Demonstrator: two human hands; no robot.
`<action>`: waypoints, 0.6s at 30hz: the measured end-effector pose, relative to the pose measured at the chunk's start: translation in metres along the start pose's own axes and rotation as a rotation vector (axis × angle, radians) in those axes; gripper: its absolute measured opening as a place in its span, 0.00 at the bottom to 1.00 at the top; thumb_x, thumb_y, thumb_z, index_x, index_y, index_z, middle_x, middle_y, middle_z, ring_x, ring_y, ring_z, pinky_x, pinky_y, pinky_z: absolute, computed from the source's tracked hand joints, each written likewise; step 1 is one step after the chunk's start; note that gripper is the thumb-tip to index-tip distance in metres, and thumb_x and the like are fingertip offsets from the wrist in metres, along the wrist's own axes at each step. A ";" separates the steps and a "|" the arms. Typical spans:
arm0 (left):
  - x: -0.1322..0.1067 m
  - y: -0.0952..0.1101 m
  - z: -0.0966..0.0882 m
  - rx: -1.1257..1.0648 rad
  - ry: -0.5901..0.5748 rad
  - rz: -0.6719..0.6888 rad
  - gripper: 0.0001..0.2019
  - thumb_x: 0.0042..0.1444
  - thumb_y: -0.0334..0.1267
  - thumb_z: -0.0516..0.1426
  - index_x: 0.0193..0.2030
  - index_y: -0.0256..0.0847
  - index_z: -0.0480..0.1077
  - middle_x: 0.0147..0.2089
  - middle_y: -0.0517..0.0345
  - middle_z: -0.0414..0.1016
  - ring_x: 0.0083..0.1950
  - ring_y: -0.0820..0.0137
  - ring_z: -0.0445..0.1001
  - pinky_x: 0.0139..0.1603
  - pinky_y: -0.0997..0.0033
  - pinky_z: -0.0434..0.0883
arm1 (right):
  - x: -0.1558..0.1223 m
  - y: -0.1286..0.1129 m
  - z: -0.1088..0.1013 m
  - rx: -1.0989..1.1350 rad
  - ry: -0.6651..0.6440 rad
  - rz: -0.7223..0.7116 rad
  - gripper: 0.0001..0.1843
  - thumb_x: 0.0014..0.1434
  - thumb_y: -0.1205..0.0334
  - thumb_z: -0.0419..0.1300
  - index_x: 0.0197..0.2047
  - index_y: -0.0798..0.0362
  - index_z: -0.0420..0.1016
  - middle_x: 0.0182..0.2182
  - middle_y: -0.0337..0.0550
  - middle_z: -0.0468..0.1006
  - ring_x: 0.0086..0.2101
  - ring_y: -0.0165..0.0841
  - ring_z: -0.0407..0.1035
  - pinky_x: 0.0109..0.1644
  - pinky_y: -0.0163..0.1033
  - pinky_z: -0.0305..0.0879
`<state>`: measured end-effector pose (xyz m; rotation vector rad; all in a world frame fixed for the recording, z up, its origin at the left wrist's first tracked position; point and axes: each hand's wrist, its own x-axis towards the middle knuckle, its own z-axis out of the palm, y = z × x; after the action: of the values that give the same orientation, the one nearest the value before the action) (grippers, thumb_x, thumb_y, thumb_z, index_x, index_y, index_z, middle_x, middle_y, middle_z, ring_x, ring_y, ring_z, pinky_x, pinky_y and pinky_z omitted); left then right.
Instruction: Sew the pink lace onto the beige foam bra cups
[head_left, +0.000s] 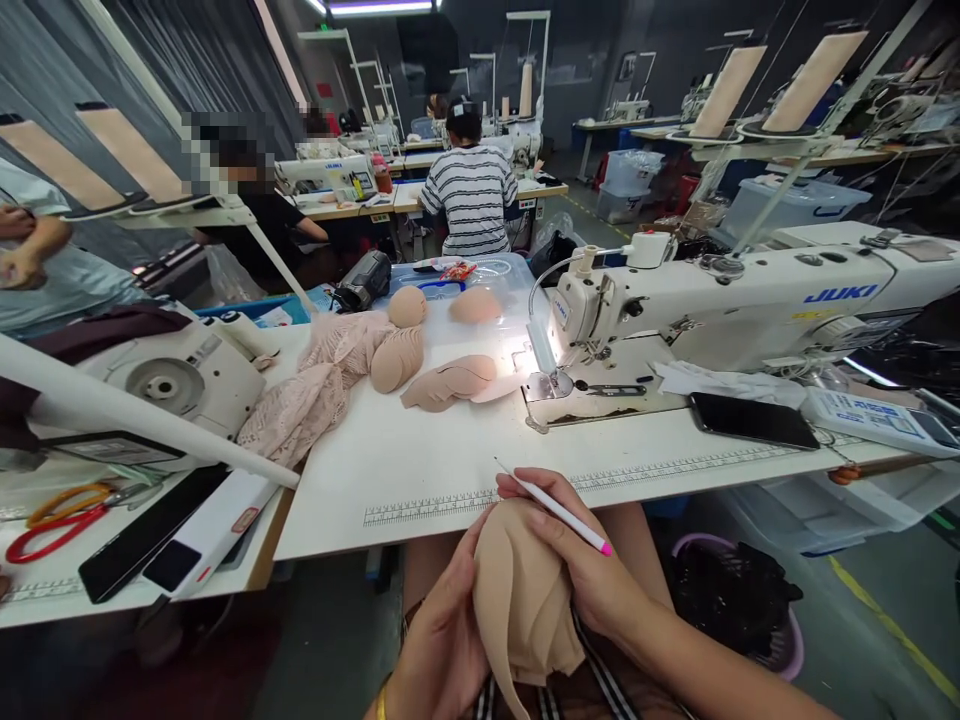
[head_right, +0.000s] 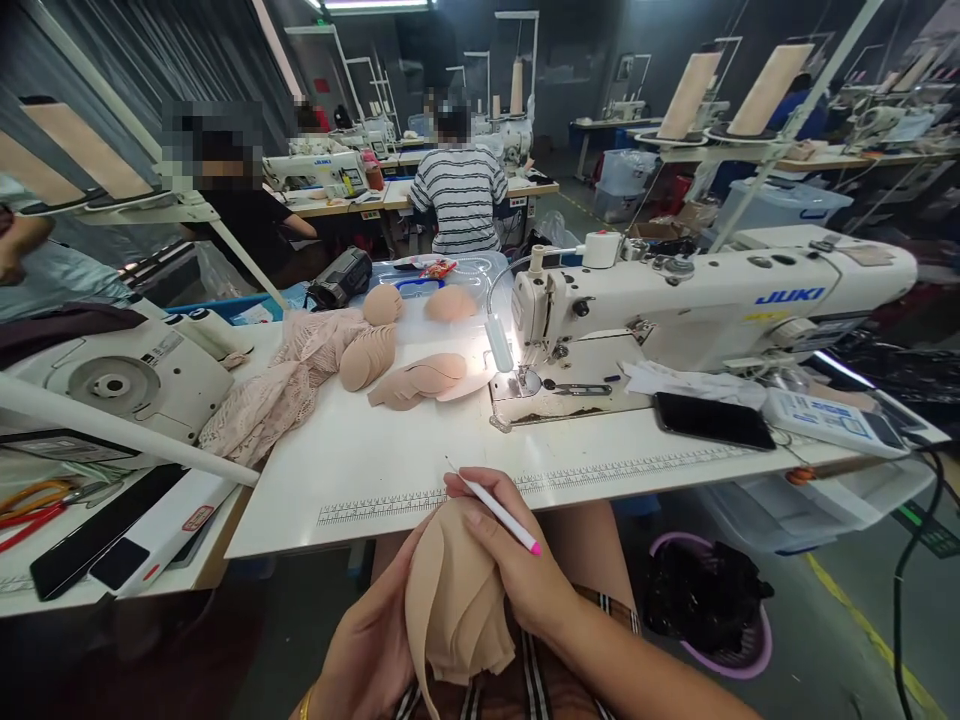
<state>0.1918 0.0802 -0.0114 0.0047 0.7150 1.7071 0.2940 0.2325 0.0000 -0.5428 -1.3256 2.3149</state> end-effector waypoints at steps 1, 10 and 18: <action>-0.001 0.000 0.001 0.003 -0.001 -0.010 0.26 0.66 0.46 0.62 0.70 0.53 0.69 0.72 0.55 0.68 0.77 0.52 0.56 0.78 0.51 0.53 | -0.001 0.000 0.000 -0.022 0.005 -0.006 0.19 0.67 0.51 0.66 0.59 0.41 0.72 0.64 0.46 0.75 0.66 0.45 0.63 0.71 0.55 0.55; 0.001 -0.011 0.002 0.012 0.001 0.008 0.31 0.57 0.46 0.70 0.67 0.50 0.72 0.68 0.49 0.72 0.74 0.47 0.63 0.76 0.51 0.56 | -0.001 -0.014 0.006 -0.088 -0.136 0.060 0.16 0.69 0.46 0.63 0.54 0.44 0.75 0.55 0.47 0.81 0.58 0.43 0.72 0.64 0.51 0.63; 0.005 -0.009 0.003 -0.041 -0.012 -0.062 0.27 0.67 0.58 0.57 0.68 0.52 0.71 0.70 0.54 0.71 0.76 0.49 0.58 0.78 0.48 0.52 | -0.003 0.008 0.003 0.187 0.039 0.103 0.16 0.69 0.47 0.63 0.55 0.44 0.72 0.53 0.46 0.83 0.48 0.39 0.76 0.55 0.45 0.68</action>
<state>0.1992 0.0866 -0.0152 -0.0352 0.6647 1.6603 0.2935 0.2247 -0.0051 -0.6045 -1.0715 2.4662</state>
